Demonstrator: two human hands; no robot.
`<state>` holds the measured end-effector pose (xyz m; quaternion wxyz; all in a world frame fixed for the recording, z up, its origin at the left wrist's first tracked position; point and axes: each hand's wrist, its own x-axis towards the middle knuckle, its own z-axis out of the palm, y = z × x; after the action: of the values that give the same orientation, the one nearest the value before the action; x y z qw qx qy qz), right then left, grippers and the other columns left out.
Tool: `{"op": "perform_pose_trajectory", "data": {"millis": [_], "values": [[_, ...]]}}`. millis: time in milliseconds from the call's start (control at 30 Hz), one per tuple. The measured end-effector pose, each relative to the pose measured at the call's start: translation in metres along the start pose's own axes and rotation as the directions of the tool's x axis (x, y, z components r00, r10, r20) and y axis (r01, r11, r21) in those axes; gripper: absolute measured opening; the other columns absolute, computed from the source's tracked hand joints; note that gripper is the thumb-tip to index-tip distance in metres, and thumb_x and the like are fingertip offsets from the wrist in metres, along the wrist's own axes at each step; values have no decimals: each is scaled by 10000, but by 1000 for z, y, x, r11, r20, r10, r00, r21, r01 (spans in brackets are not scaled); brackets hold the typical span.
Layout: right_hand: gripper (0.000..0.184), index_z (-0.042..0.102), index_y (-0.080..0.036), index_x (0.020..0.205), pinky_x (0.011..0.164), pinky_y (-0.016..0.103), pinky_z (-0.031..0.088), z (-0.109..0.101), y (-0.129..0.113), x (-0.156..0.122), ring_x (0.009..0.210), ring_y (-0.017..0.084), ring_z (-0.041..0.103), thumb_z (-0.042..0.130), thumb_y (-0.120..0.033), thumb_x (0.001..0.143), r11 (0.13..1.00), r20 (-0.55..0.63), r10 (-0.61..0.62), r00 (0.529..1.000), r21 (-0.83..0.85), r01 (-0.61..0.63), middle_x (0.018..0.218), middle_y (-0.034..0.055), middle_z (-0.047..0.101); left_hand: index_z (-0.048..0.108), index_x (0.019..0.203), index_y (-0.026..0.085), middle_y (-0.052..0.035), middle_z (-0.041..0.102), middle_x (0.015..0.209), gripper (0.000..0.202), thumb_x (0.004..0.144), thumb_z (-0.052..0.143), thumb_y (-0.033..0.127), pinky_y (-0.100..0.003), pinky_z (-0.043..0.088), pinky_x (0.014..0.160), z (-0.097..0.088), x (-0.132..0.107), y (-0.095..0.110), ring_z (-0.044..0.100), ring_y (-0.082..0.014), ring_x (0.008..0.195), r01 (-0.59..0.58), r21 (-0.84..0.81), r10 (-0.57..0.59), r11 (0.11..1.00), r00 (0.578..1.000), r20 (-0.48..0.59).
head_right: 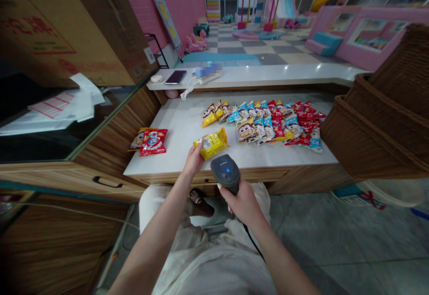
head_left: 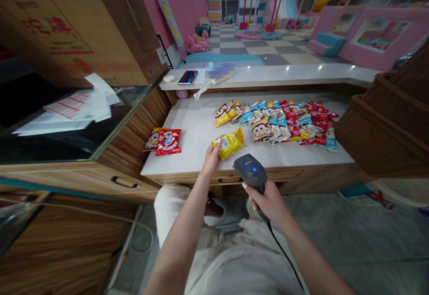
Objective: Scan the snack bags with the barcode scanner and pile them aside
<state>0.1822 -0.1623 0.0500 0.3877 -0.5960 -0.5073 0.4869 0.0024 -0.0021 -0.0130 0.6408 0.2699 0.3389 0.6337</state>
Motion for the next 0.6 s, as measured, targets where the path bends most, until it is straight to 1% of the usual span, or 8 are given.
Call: {"op": "perform_pose_trajectory", "data": {"millis": [200, 300, 400, 500, 600], "values": [[354, 580, -283, 665, 443, 277, 447, 2, -2, 1, 345, 169, 533, 748, -554, 817, 1000, 18, -25, 1000, 0, 25, 391, -44, 544, 844, 1239, 181, -122, 865, 1253, 613, 789, 958, 582, -481, 522, 1245, -4, 3, -3, 699, -382, 1433, -44, 68, 42, 997, 998, 37], [365, 577, -283, 651, 442, 277, 440, 2, 0, 1, 345, 168, 532, 751, -551, 827, 999, 18, -32, 999, -6, 32, 391, -41, 541, 843, 1248, 182, -121, 866, 1253, 607, 805, 940, 585, -478, 525, 1244, -4, 3, -3, 699, -381, 1435, -57, 82, 52, 995, 997, 53], [378, 579, -282, 639, 437, 277, 434, 2, 2, 1, 351, 169, 534, 761, -546, 839, 999, 13, -46, 999, -1, 46, 399, -32, 552, 838, 1251, 171, -132, 870, 1229, 602, 821, 924, 585, -493, 542, 1229, -3, 5, -5, 729, -382, 1390, -27, 66, 25, 997, 999, 44], [383, 577, -281, 630, 440, 277, 438, 1, 4, 2, 356, 169, 536, 764, -538, 845, 999, 10, -53, 999, -1, 53, 405, -24, 563, 835, 1239, 159, -145, 873, 1199, 623, 799, 931, 589, -505, 557, 1208, -4, 7, -7, 750, -390, 1352, 3, 42, -4, 999, 1000, 26], [384, 568, -282, 626, 441, 276, 444, 1, 4, 2, 355, 168, 536, 758, -536, 842, 999, 14, -41, 999, 0, 41, 404, -21, 566, 840, 1208, 158, -146, 869, 1214, 604, 782, 941, 574, -482, 554, 1206, -6, 7, -7, 731, -387, 1382, -18, 54, 16, 998, 1000, 27]]}}
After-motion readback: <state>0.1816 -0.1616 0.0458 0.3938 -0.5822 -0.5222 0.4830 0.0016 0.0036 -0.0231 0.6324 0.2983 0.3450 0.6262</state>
